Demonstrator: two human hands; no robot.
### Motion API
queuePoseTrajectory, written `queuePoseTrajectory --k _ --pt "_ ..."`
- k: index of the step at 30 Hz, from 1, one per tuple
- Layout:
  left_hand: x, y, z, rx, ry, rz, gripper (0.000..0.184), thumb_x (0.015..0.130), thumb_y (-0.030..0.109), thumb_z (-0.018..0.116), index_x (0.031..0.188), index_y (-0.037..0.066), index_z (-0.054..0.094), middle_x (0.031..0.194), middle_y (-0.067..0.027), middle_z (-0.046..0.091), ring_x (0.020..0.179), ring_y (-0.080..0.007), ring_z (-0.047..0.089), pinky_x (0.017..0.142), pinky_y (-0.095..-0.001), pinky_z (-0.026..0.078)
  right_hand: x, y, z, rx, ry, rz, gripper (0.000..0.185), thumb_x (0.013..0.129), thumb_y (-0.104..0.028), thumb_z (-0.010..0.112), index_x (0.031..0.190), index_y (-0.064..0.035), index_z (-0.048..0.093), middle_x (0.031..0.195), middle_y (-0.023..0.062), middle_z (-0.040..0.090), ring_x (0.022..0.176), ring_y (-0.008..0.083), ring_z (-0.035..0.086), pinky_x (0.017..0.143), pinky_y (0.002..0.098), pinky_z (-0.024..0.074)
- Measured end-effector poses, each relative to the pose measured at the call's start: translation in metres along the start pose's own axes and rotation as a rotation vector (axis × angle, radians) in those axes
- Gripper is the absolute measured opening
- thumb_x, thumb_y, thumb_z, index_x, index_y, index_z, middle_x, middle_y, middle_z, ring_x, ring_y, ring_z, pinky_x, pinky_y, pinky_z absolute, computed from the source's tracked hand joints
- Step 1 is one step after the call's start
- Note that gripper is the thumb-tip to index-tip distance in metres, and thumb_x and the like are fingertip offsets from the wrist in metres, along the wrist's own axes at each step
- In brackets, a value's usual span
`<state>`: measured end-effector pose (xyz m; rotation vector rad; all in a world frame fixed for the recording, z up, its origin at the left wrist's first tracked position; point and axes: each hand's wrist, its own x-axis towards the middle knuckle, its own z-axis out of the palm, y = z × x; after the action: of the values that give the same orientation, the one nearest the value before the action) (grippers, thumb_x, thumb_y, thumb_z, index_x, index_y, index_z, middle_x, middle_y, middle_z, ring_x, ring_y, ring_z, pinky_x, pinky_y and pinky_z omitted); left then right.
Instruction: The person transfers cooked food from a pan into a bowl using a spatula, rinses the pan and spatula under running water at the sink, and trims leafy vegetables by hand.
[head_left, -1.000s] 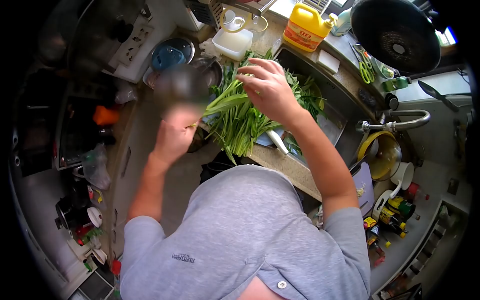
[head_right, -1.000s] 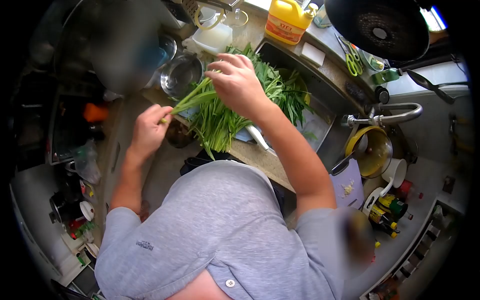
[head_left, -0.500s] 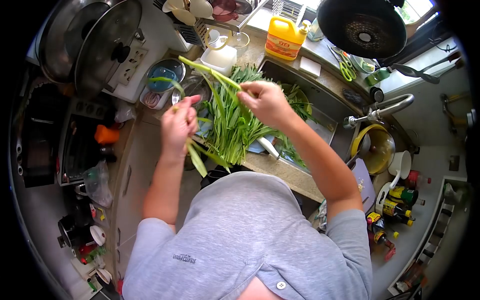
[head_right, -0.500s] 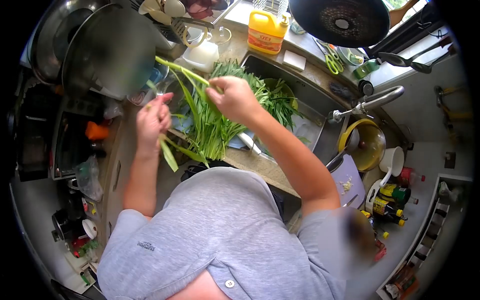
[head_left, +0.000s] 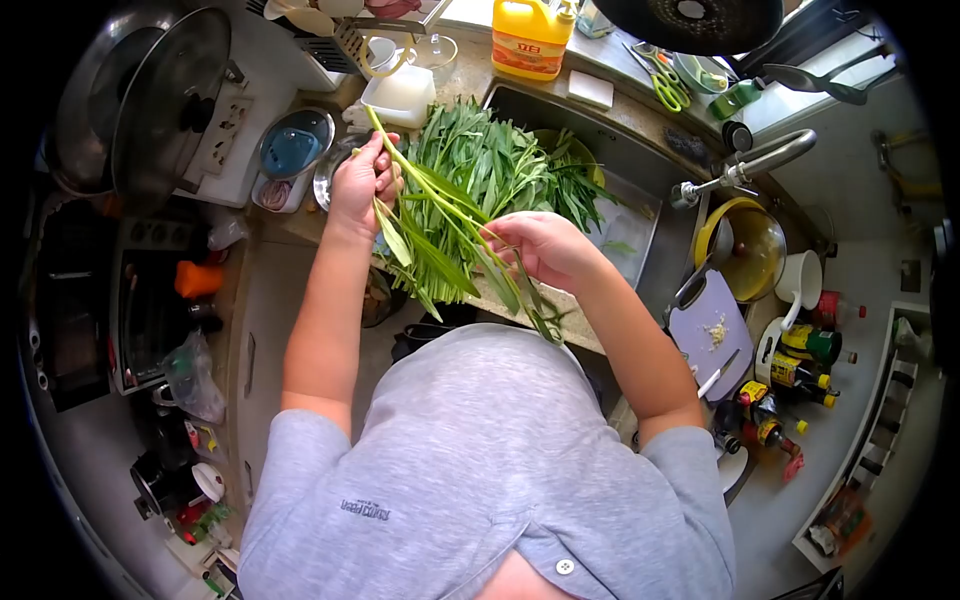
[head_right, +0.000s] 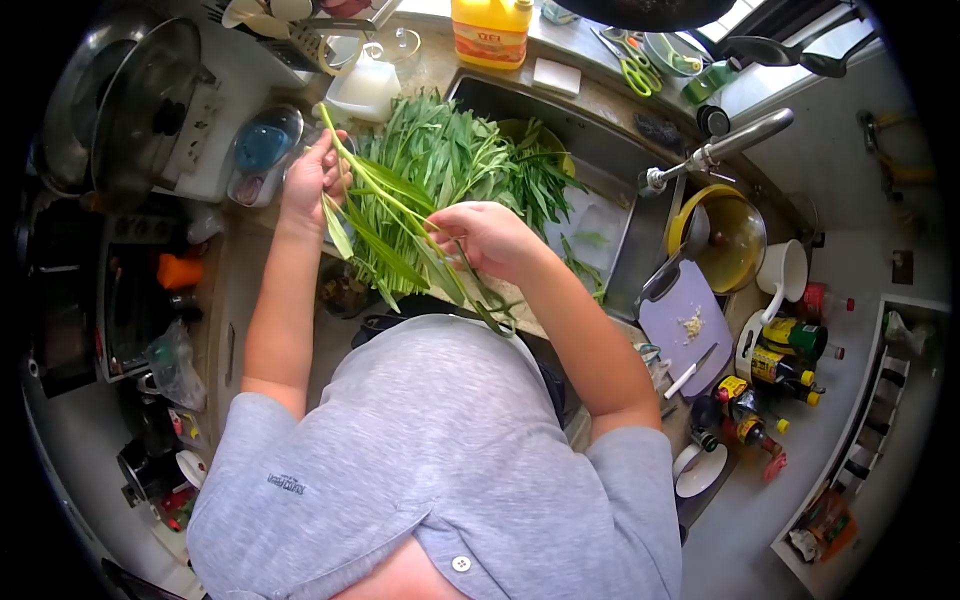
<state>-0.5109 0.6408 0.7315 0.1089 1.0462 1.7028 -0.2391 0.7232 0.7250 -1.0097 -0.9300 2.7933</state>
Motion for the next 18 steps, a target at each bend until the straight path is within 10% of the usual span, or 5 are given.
queuePoseTrajectory --k 4,18 --pt "0.006 -0.003 -0.007 -0.047 -0.003 -0.027 0.023 0.105 0.024 0.049 0.104 0.003 0.058 0.066 0.0048 0.044 0.043 -0.0052 0.033 0.038 -0.0211 0.026 -0.006 0.026 -0.003 -0.494 0.346 -0.762 0.015 0.091 -0.012 0.069 0.104 -0.0034 0.07 0.091 0.001 0.068 0.079 0.0057 0.06 0.068 0.023 0.0485" --pt "0.017 -0.014 -0.019 -0.046 0.127 -0.058 0.021 0.105 0.022 0.046 0.101 0.005 0.057 0.065 0.0048 0.046 0.042 -0.006 0.033 0.037 -0.0227 0.026 -0.011 0.048 -0.004 -0.461 0.074 -0.165 0.02 0.084 -0.018 0.078 0.093 -0.0014 0.075 0.083 0.0035 0.071 0.073 0.009 0.065 0.066 0.0247 0.0507"
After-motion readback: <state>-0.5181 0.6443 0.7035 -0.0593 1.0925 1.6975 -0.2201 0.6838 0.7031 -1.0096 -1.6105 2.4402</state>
